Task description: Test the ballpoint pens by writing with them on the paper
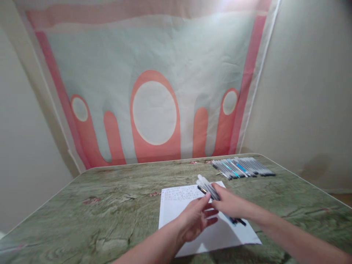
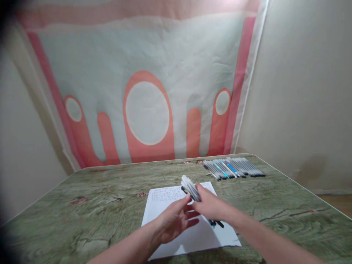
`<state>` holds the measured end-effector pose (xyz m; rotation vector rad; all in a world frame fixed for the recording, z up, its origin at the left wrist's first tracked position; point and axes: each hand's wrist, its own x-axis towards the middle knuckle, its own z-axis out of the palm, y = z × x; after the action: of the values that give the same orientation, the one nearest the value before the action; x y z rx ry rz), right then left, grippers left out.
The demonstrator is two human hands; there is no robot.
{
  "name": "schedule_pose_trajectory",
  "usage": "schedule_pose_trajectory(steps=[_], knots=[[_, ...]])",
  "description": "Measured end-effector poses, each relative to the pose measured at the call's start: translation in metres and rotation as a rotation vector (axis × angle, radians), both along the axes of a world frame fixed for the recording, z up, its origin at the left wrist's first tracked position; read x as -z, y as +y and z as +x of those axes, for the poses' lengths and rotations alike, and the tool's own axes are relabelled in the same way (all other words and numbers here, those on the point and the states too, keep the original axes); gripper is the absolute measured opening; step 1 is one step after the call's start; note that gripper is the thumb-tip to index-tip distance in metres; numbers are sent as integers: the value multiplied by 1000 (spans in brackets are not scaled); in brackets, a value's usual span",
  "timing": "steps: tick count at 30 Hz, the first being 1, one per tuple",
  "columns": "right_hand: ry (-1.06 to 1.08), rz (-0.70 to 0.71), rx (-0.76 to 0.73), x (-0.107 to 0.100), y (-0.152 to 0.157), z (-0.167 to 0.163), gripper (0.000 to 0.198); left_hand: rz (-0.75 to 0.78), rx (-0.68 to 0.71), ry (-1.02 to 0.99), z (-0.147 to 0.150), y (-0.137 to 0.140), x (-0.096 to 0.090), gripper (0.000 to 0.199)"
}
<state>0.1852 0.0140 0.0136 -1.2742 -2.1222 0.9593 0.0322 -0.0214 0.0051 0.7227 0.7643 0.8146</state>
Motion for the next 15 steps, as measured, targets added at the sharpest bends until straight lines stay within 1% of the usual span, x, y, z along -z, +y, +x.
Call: schedule_pose_trajectory(steps=[1,3,5,7,9,12,13,14,15], knots=[[21,12,-32,0,-1,-20,30,-47,-97,-31,3,3,0,49],[8,83,-59,3,-1,-55,33,-164,-290,-61,0,11,0,48],[-36,126,-46,8,0,-83,38,-274,-375,-60,-14,18,0,46],[-51,132,-50,11,-1,-106,40,-309,-428,-60,-34,23,2,42],[-1,136,-109,13,-5,-124,42,-282,-491,-57,-57,26,6,35],[91,137,-262,12,-13,-140,52,-221,-574,-17,-95,29,11,26],[97,120,-302,12,-16,-141,57,-201,-591,16,-110,32,12,24],[90,92,-330,13,-19,-141,61,-138,-629,63,-126,35,11,20],[78,59,-344,15,-21,-140,64,-76,-624,191,-145,39,10,20]])
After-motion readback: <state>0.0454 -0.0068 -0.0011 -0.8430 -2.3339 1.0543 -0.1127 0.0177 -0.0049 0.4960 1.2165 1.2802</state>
